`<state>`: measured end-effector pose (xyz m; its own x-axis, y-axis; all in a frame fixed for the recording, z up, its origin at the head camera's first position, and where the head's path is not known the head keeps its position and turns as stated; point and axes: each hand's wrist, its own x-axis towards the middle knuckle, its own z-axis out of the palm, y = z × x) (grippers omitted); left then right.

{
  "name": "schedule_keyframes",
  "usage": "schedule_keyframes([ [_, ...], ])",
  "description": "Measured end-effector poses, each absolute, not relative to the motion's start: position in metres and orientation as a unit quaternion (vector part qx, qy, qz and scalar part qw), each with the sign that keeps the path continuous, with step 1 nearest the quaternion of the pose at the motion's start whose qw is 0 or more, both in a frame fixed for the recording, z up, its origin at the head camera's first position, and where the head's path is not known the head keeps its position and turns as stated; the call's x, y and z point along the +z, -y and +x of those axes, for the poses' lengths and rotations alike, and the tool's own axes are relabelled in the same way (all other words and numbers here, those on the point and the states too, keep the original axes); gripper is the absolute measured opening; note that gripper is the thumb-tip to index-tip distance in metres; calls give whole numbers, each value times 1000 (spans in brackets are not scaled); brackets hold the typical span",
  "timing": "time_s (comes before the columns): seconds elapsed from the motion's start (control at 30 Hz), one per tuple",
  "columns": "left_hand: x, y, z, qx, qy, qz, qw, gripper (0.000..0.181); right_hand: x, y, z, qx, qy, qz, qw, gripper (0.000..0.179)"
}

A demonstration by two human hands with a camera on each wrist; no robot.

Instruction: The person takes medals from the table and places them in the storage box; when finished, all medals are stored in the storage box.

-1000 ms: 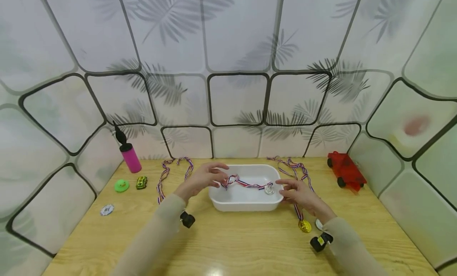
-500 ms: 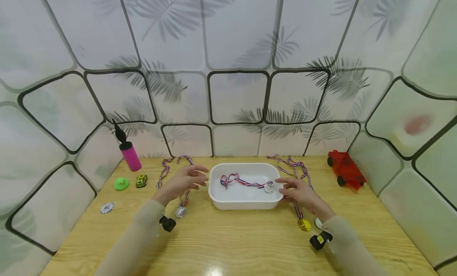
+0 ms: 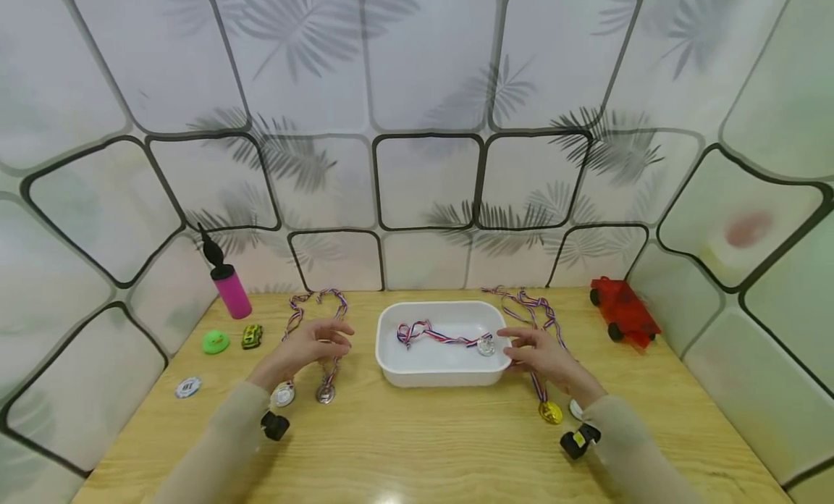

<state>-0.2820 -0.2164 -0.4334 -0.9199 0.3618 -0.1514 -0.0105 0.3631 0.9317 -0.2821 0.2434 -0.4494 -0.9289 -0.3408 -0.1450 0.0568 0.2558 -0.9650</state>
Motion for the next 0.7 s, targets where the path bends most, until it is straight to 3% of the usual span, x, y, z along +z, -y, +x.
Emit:
schedule_keyframes([
  [0.33, -434, 240, -272, 497, -836, 160, 167, 35, -448, -242, -283, -600, -779, -87, 160, 47],
  [0.7, -444, 254, -263, 462, -832, 227, 206, 29, -450, -242, -284, -600, -779, -85, 160, 45],
])
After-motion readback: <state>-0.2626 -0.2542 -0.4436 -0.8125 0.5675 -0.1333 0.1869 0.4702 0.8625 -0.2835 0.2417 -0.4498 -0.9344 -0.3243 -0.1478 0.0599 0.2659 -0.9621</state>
